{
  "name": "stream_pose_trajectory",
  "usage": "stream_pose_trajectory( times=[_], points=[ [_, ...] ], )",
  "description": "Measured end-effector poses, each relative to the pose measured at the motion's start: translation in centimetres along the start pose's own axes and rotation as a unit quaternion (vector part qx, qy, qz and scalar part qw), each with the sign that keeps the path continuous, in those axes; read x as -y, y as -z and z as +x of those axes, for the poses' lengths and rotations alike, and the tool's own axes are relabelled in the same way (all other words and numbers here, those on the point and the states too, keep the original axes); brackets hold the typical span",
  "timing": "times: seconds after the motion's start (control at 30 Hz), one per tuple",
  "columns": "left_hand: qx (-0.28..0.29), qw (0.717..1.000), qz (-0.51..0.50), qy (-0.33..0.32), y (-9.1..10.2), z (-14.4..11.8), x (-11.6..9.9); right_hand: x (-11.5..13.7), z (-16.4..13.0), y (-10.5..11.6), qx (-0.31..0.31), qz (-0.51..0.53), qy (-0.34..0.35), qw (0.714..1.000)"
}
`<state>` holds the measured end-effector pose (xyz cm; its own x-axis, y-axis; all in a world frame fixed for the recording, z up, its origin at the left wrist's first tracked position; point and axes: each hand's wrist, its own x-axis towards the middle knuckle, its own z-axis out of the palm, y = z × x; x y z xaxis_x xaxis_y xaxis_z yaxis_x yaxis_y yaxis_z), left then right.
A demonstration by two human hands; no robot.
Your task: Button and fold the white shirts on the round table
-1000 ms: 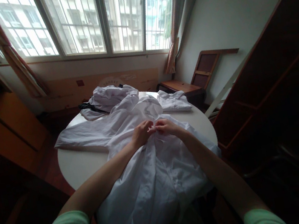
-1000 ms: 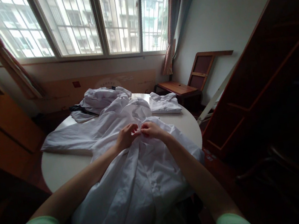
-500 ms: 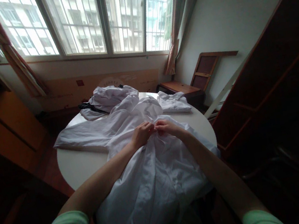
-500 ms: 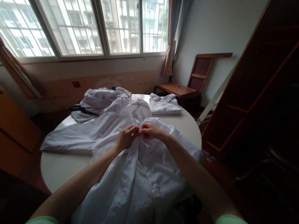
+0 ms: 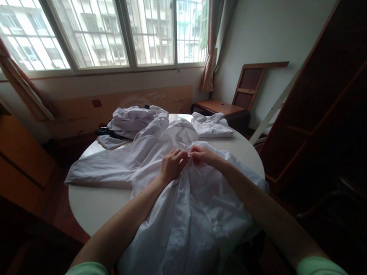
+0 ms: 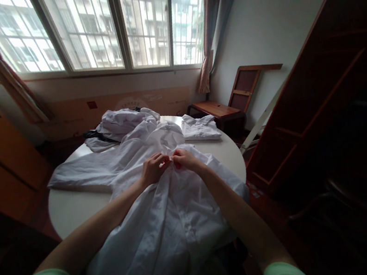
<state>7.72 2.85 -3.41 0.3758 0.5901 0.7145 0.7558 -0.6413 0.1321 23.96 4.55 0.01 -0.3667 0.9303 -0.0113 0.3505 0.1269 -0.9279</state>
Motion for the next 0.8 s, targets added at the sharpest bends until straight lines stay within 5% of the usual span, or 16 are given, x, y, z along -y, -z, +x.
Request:
stream_pose_trajectory(
  times=[0.3,0.57,0.8],
  points=[
    [-0.039,0.998,0.030,-0.031,0.1,-0.1,-0.2,0.6,-0.6,0.1,0.025,0.164,-0.055,0.985],
    [0.021,0.989,0.071,-0.126,0.6,0.5,0.5,-0.4,-0.1,0.6,0.067,0.277,-0.112,0.952],
    [0.040,0.998,-0.031,-0.044,1.1,0.9,1.2,-0.1,-0.3,0.8,0.056,0.309,-0.104,0.944]
  ],
)
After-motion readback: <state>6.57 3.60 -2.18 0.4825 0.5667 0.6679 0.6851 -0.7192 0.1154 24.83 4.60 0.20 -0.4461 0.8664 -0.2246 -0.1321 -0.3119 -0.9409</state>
